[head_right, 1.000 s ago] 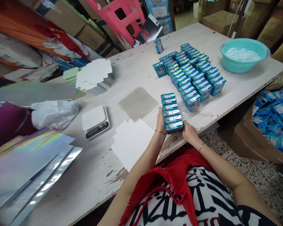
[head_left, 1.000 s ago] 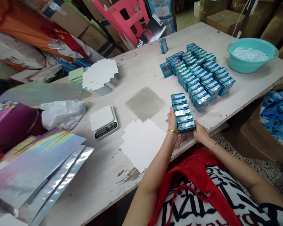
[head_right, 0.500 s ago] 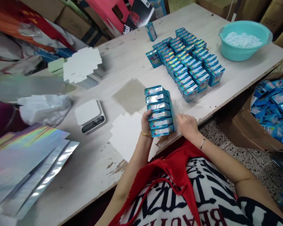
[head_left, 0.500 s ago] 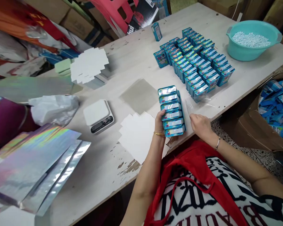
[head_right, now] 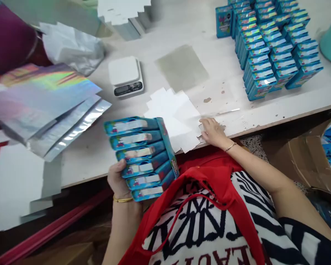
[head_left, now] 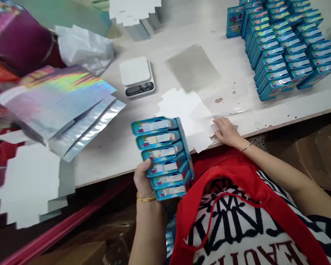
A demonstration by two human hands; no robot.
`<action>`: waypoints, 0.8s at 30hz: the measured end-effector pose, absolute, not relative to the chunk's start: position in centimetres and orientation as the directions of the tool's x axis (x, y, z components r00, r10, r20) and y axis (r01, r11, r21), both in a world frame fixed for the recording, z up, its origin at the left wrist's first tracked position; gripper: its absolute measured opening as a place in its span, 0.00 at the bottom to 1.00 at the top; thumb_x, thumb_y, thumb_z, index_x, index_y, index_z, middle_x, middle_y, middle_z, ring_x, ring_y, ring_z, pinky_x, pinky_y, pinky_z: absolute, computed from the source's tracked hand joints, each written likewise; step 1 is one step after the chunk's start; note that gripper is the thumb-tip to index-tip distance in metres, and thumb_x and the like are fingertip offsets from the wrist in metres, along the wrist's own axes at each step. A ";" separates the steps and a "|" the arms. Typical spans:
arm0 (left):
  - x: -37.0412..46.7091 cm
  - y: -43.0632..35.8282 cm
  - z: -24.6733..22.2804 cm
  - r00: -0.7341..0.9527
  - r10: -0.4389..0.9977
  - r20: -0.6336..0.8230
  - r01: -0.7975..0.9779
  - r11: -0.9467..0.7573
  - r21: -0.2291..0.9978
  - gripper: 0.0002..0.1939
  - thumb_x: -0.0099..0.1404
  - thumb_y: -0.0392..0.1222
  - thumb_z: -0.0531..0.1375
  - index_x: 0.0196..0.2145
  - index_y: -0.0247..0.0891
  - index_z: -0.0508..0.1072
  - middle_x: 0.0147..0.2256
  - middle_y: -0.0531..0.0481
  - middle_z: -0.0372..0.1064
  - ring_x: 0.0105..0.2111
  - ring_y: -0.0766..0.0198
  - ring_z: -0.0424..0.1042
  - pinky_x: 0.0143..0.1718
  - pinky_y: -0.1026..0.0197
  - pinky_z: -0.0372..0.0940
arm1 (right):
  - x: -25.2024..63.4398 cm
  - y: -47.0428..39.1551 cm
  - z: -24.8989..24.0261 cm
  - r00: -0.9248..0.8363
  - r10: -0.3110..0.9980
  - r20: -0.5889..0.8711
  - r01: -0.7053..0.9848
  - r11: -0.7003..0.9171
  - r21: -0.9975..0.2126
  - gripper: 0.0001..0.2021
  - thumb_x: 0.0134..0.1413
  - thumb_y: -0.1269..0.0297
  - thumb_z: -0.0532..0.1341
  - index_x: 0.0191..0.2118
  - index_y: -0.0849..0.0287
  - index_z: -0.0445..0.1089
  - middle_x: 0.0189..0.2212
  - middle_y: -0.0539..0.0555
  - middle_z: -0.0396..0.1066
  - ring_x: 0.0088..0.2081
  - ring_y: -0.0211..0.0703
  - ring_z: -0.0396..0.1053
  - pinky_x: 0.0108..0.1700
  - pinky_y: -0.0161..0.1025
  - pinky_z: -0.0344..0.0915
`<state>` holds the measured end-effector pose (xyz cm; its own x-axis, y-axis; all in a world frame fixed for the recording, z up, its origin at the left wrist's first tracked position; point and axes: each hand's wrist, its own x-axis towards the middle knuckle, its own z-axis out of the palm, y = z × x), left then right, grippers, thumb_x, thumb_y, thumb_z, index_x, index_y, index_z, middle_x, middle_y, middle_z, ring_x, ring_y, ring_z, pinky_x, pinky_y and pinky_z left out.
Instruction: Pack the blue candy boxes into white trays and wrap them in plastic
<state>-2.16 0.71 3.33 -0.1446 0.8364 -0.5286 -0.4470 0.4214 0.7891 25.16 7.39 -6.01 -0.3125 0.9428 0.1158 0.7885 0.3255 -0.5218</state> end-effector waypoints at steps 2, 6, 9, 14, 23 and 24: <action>-1.7 -0.2 2.7 -0.087 0.808 -0.582 -0.453 0.489 0.746 0.28 0.43 0.48 0.69 0.44 0.40 0.75 0.32 0.51 0.78 0.38 0.49 0.78 0.38 0.52 0.75 | 25.6 6.7 -6.3 -0.320 0.934 0.159 0.725 0.349 -0.593 0.18 0.60 0.68 0.55 0.54 0.62 0.65 0.53 0.63 0.68 0.54 0.52 0.61 0.56 0.50 0.59; -0.3 -0.5 2.4 0.113 0.839 -0.532 -0.399 0.529 0.749 0.29 0.49 0.44 0.68 0.50 0.45 0.71 0.42 0.50 0.77 0.42 0.52 0.77 0.40 0.55 0.74 | 24.7 6.5 -5.6 -0.327 0.928 0.178 0.746 0.369 -0.554 0.13 0.63 0.66 0.54 0.50 0.61 0.70 0.52 0.61 0.71 0.54 0.52 0.62 0.59 0.52 0.55; -0.1 -0.2 2.4 0.130 0.847 -0.516 -0.380 0.523 0.763 0.30 0.49 0.44 0.68 0.52 0.44 0.70 0.44 0.49 0.76 0.42 0.51 0.77 0.40 0.54 0.75 | 23.5 6.9 -5.0 -0.375 0.909 0.181 0.812 0.416 -0.409 0.12 0.63 0.72 0.52 0.43 0.60 0.73 0.53 0.60 0.70 0.54 0.53 0.60 0.62 0.57 0.48; -1.2 -0.7 1.7 0.053 0.830 -0.556 -0.406 0.526 0.747 0.29 0.50 0.46 0.66 0.51 0.44 0.70 0.44 0.48 0.76 0.43 0.49 0.77 0.39 0.53 0.75 | 22.8 6.7 -5.6 -0.431 0.899 0.083 0.801 0.423 -0.423 0.13 0.62 0.73 0.53 0.37 0.61 0.75 0.52 0.61 0.71 0.48 0.52 0.61 0.53 0.53 0.58; 0.2 0.0 1.6 0.190 0.806 -0.561 -0.280 0.592 0.756 0.30 0.49 0.45 0.67 0.51 0.43 0.70 0.44 0.46 0.76 0.40 0.50 0.77 0.38 0.54 0.74 | 23.1 6.3 -7.4 -0.293 0.950 0.110 0.691 0.290 -0.662 0.13 0.63 0.70 0.53 0.38 0.60 0.76 0.53 0.57 0.73 0.43 0.49 0.64 0.51 0.48 0.60; 0.4 0.3 1.4 0.214 0.800 -0.561 -0.259 0.600 0.757 0.30 0.49 0.45 0.68 0.51 0.42 0.70 0.44 0.45 0.75 0.40 0.51 0.77 0.37 0.55 0.73 | 23.1 6.4 -7.5 -0.282 0.953 0.112 0.672 0.280 -0.686 0.13 0.63 0.70 0.52 0.39 0.60 0.75 0.51 0.58 0.74 0.43 0.48 0.65 0.51 0.47 0.60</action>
<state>0.42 0.31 1.40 0.2135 0.7997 -0.5611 -0.2594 0.6001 0.7567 23.11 6.38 -7.48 -0.2818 0.9529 0.1124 0.6715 0.2796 -0.6862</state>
